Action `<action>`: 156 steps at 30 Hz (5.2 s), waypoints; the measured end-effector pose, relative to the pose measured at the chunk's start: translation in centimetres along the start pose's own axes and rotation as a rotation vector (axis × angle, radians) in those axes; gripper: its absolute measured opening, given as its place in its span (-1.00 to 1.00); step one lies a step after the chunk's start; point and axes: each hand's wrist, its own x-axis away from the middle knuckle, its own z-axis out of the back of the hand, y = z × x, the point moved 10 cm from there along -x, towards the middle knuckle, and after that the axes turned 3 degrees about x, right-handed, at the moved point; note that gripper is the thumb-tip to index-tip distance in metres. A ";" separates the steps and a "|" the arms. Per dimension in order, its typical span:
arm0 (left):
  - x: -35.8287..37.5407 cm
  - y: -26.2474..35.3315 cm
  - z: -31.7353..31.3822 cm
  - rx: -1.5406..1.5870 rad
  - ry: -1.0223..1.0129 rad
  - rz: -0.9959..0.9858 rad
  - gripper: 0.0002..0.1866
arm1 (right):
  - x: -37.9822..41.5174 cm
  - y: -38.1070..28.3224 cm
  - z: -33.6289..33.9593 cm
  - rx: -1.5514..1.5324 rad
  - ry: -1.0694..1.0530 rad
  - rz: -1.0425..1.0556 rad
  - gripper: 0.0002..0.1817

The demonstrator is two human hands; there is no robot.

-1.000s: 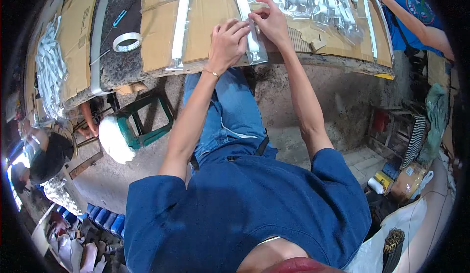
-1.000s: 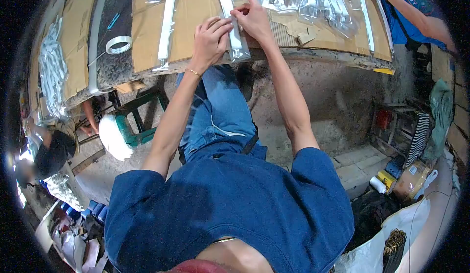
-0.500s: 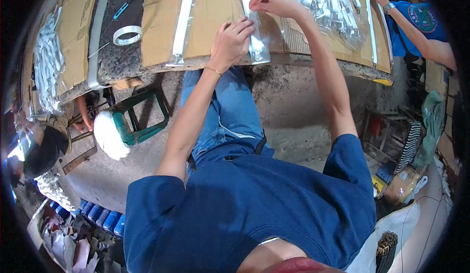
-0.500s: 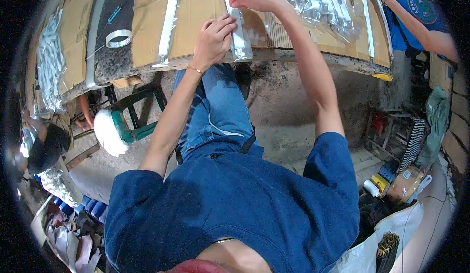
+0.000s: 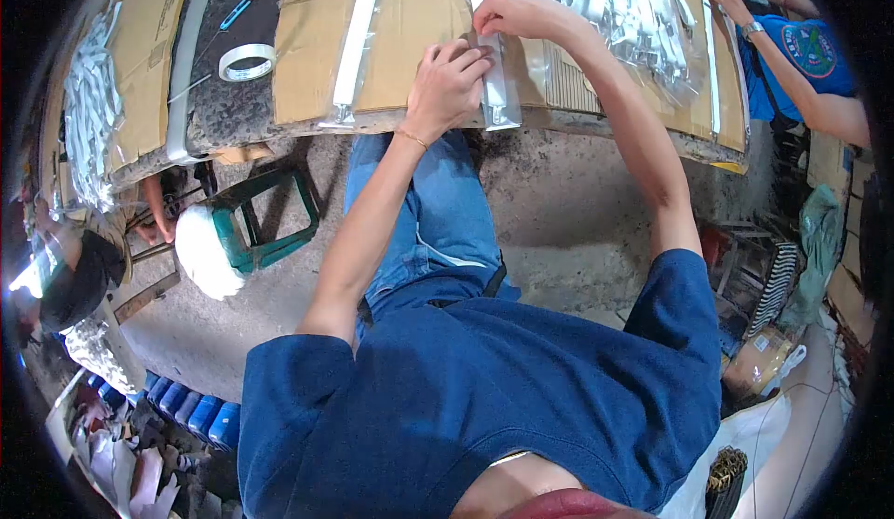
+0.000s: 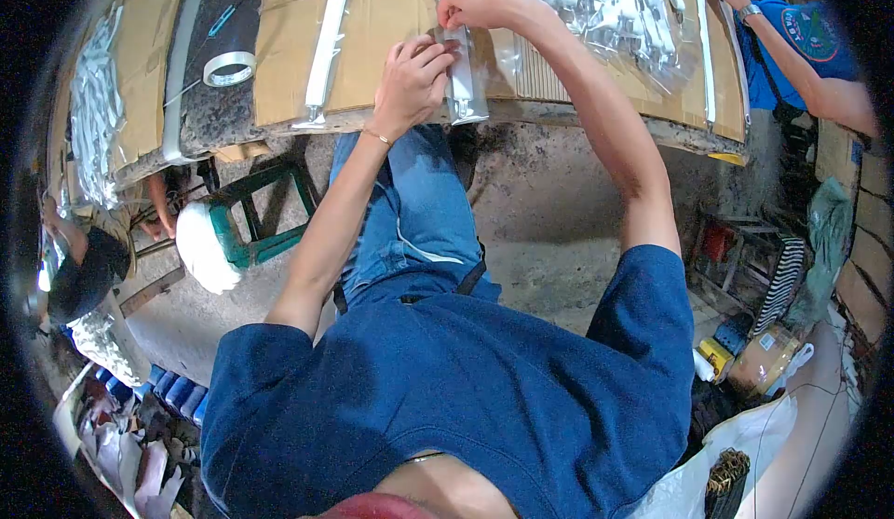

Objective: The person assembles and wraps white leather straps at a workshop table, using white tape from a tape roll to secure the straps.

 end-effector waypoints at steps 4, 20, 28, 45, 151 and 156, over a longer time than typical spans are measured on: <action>-0.1 -0.1 -0.1 -0.022 -0.017 0.008 -0.73 | -0.2 -0.6 -0.2 0.126 0.006 0.026 -0.86; -0.5 0.3 0.3 0.005 0.019 -0.026 -0.80 | 2.8 -0.4 -0.8 0.307 0.304 0.088 -0.83; -0.3 0.0 0.3 0.040 0.026 0.001 -0.78 | 6.4 -4.5 -1.8 0.508 0.483 0.074 -0.67; -0.4 0.2 1.4 0.008 -0.022 0.000 -0.76 | -11.8 10.1 16.0 0.093 0.789 -0.462 -0.45; -12.5 -24.9 13.8 -0.155 0.682 0.422 -0.81 | -32.8 27.6 27.0 0.526 0.814 -0.469 -0.35; -12.0 -25.4 13.7 -0.120 0.662 0.427 -0.79 | -24.3 20.0 29.1 0.633 1.098 -0.425 -0.43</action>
